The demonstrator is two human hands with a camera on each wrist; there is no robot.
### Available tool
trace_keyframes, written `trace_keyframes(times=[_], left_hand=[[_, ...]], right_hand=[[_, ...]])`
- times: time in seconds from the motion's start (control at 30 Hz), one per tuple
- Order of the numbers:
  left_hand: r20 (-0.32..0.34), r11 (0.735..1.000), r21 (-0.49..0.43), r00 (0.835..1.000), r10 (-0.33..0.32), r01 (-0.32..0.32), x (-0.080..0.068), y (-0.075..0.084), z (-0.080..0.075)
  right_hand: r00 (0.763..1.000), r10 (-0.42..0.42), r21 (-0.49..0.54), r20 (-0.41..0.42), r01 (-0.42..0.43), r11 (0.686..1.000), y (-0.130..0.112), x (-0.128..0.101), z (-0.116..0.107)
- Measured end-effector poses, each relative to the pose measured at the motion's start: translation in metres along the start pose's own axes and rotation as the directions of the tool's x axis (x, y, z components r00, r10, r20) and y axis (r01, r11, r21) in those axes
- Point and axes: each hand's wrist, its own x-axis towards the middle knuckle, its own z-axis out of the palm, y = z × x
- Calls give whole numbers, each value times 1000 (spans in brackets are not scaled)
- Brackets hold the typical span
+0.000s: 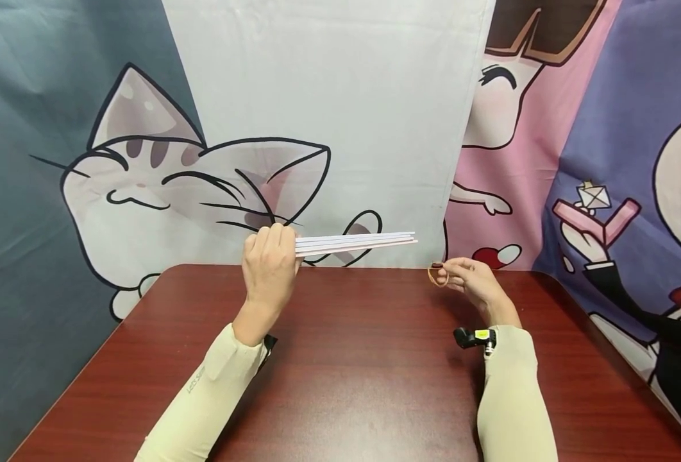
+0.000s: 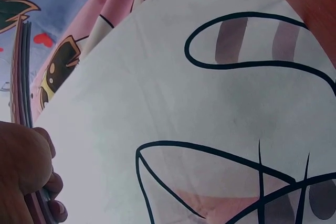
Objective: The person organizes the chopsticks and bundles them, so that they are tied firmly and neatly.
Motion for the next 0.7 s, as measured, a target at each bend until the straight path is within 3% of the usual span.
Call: trace_keyframes(times=[0.23,0.33,0.43,0.53,0.7], left_hand=[[-6,1000,-2,1000,1,-1,-1,0,1],[-11,1000,-3,1000,2,-2,-1,0,2],[-15,1000,0,1000,6,-6,-1,0,2],[-10,1000,4,1000,6,-6,-1,1,1],[5,1000,13,1000,8,-8,-2,-1,0]], right_hand=[[988,-67,212,141,36,976,-20,0,21],[967,-176,290,184,118,950,-24,0,32],[946,-278,354,168,205,912,-27,0,44],[939,-319,373,131,252,893,-33,-2,56],[929,-348,296,129,299,907,-49,-8,81]])
